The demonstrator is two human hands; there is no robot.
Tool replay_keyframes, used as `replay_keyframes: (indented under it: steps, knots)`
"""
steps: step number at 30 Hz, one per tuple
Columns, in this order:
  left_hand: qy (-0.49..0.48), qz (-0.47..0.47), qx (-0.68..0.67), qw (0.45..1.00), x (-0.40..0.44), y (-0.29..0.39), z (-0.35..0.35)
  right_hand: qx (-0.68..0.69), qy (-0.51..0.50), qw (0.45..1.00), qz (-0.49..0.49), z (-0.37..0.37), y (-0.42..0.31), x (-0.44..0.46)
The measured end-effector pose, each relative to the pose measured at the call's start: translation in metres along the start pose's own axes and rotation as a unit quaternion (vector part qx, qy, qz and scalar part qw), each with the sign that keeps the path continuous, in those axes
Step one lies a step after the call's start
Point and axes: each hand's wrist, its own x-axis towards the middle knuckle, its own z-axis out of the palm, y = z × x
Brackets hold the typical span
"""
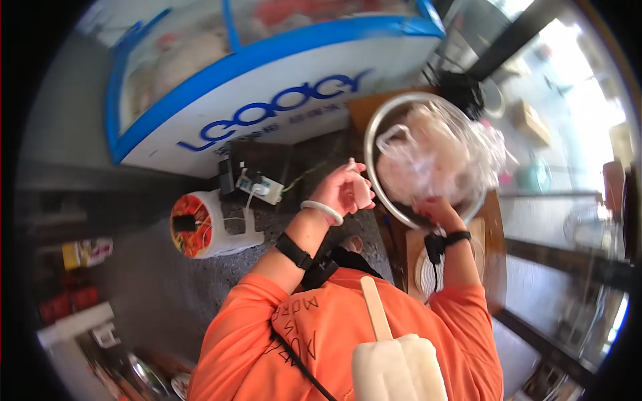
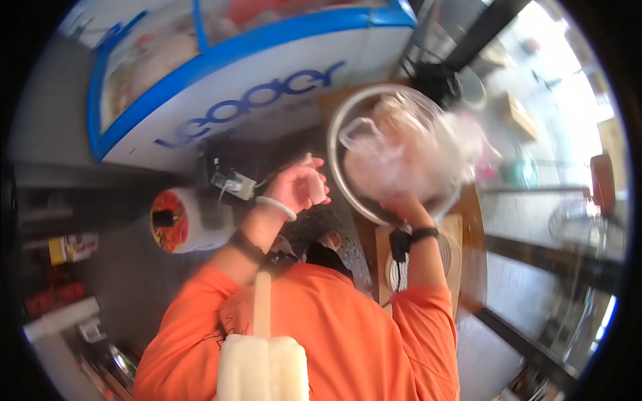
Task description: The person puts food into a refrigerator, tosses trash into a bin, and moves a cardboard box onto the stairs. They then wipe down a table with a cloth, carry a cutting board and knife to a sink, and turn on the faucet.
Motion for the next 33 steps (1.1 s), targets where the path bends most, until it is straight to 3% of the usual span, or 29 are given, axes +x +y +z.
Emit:
replay_keyframes:
  steps: [1, 2, 3, 4, 6, 8, 10, 12, 14, 16, 18, 20, 22, 24, 26, 27, 28, 30, 31, 32, 33]
  knots:
    - [0.0, -0.01, 0.0, 1.0, 0.002, -0.007, -0.001, 0.001, 0.037, 0.998, -0.042, 0.007, 0.002, -0.003]
    - [-0.009, -0.024, 0.006, 1.0, 0.002, -0.012, -0.003, -0.077, 0.043, 0.983, -0.163, 0.01, 0.01, 0.005]
    - [0.001, -0.036, 0.017, 0.999, -0.001, -0.017, -0.004, -0.161, 0.054, 0.974, -0.151, 0.016, -0.005, -0.004]
    - [0.017, -0.046, 0.024, 0.999, -0.005, -0.021, -0.007, -0.159, 0.054, 0.975, -0.146, 0.023, -0.002, 0.0]
    - [0.028, -0.052, 0.026, 0.998, -0.014, -0.025, -0.014, -0.333, 0.167, 0.92, -0.122, 0.036, 0.001, 0.011]
    - [0.036, -0.043, 0.044, 0.998, -0.028, -0.025, -0.026, -0.311, 0.17, 0.933, -0.066, 0.039, 0.001, 0.014]
    - [0.042, -0.041, 0.049, 0.997, -0.036, -0.024, -0.035, -0.271, 0.116, 0.955, 0.036, 0.036, -0.01, 0.017]
    - [0.045, -0.03, 0.029, 0.998, -0.043, -0.029, -0.045, -0.256, 0.091, 0.962, 0.036, 0.047, -0.01, 0.026]
    - [0.044, -0.027, 0.035, 0.998, -0.05, -0.029, -0.045, -0.376, 0.141, 0.915, 0.04, 0.058, 0.001, 0.044]
    - [0.056, -0.011, 0.04, 0.998, -0.051, -0.028, -0.039, -0.367, 0.146, 0.918, 0.036, 0.055, -0.009, 0.032]
    - [0.073, 0.0, 0.063, 0.995, -0.049, -0.027, -0.027, -0.42, -0.002, 0.907, -0.038, 0.033, -0.017, 0.025]
    - [0.064, 0.011, 0.074, 0.995, -0.043, -0.032, -0.017, -0.167, 0.018, 0.985, -0.029, 0.017, -0.036, -0.003]
    - [0.065, -0.024, 0.05, 0.996, -0.03, -0.043, -0.001, 0.048, 0.061, 0.978, -0.196, 0.024, -0.059, -0.042]
    - [-0.007, -0.041, 0.042, 0.998, -0.017, -0.057, 0.017, -0.044, 0.11, 0.962, -0.248, 0.046, -0.092, -0.083]
    - [-0.085, -0.068, 0.037, 0.993, -0.005, -0.064, 0.023, -0.198, 0.182, 0.905, -0.33, 0.057, -0.104, -0.105]
    - [-0.051, -0.057, 0.044, 0.996, -0.003, -0.068, 0.027, -0.121, 0.166, 0.925, -0.321, 0.047, -0.118, -0.122]
    - [-0.048, -0.045, 0.041, 0.997, -0.003, -0.065, 0.029, -0.127, 0.257, 0.89, -0.355, 0.046, -0.101, -0.109]
    - [0.003, -0.061, 0.048, 0.997, -0.01, -0.056, 0.031, -0.038, 0.333, 0.889, -0.313, 0.016, -0.102, -0.117]
    - [0.009, -0.04, 0.033, 0.999, -0.018, -0.049, 0.036, -0.077, 0.432, 0.809, -0.391, -0.003, -0.097, -0.108]
    - [0.028, -0.01, 0.019, 0.999, -0.025, -0.044, 0.032, -0.055, 0.458, 0.809, -0.364, -0.019, -0.09, -0.097]
    - [0.028, 0.004, 0.015, 0.999, -0.034, -0.036, 0.025, -0.1, 0.423, 0.837, -0.334, -0.032, -0.091, -0.092]
